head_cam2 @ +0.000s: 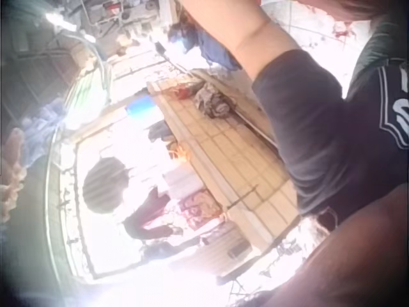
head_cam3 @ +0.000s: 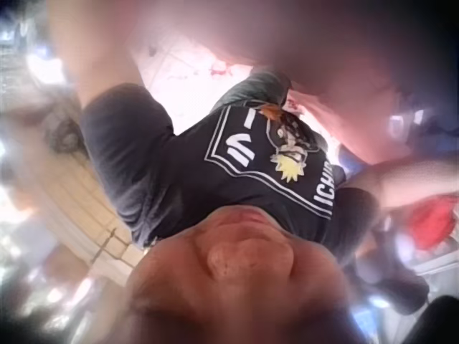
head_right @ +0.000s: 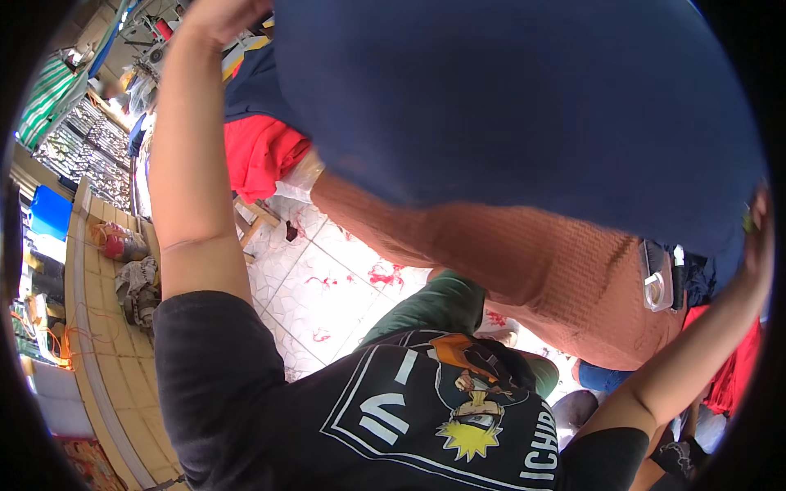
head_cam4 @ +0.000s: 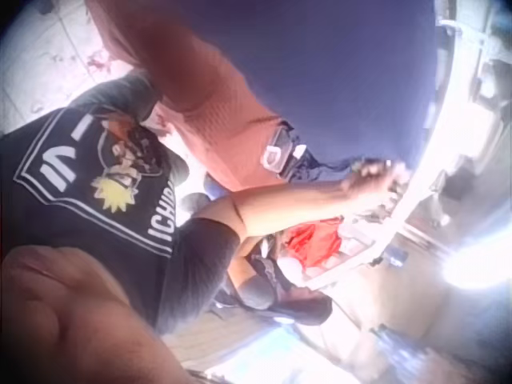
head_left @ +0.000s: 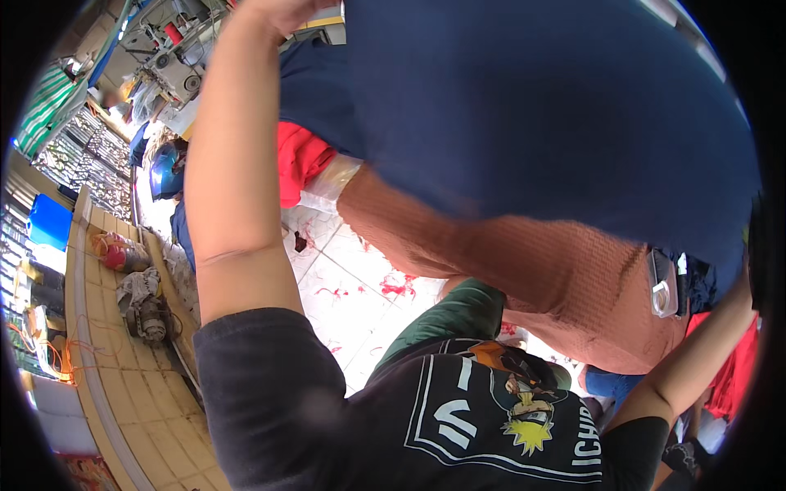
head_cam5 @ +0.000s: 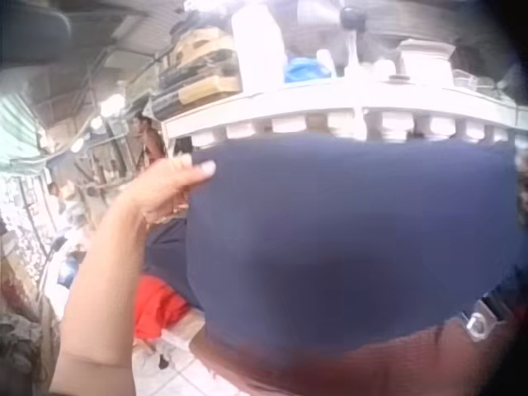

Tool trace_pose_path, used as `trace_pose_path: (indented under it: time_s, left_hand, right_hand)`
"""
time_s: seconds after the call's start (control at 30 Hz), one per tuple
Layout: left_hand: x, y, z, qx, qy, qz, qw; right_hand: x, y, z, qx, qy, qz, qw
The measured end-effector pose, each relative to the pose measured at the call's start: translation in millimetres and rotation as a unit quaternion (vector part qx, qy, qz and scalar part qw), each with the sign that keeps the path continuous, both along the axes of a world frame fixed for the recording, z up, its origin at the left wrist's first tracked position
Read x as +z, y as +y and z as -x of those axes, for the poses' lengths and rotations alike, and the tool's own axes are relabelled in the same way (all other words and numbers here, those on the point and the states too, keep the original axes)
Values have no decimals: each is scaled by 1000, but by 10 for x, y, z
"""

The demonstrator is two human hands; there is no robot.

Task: The person trims loose red threads from navy blue t-shirts using snips, handling the shirts one at a time and placing them into a stack.

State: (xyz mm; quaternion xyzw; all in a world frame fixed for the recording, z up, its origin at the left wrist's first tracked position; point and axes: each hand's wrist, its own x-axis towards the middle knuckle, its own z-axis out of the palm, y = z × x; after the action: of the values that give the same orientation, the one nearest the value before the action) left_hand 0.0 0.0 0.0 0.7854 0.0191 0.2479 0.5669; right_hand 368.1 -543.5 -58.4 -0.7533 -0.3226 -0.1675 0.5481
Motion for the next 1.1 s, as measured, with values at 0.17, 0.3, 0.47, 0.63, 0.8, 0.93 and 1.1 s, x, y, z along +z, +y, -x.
trace_pose_path:
  time_s: [0.17,0.3,0.47,0.63,0.8,0.93,1.1]
  left_hand:
    - [-413,1430,-345,339,40,-82,936]
    - [155,1958,131,284,-291,123,905]
    - [-75,2423,798,371,-276,184,867]
    - [-827,2696,1411,548,-1,344,763]
    - [-802,2759,1445,524,-68,274,804]
    - [-601,2407,455,391,-210,182,877]
    - [-1390,873,-1324,127,-197,147,961]
  right_hand:
    - [-57,1569,724,-43,74,-44,995]
    - [296,2395,1297,100,8,-145,984]
    - [-184,3398,1843,183,29,58,981]
    - [-402,3424,2134,269,47,229,934]
    - [-243,2850,1709,174,-154,358,904]
    - [-304,1919,1299,118,-254,436,855]
    - [-724,790,1068,2,6,526,850]
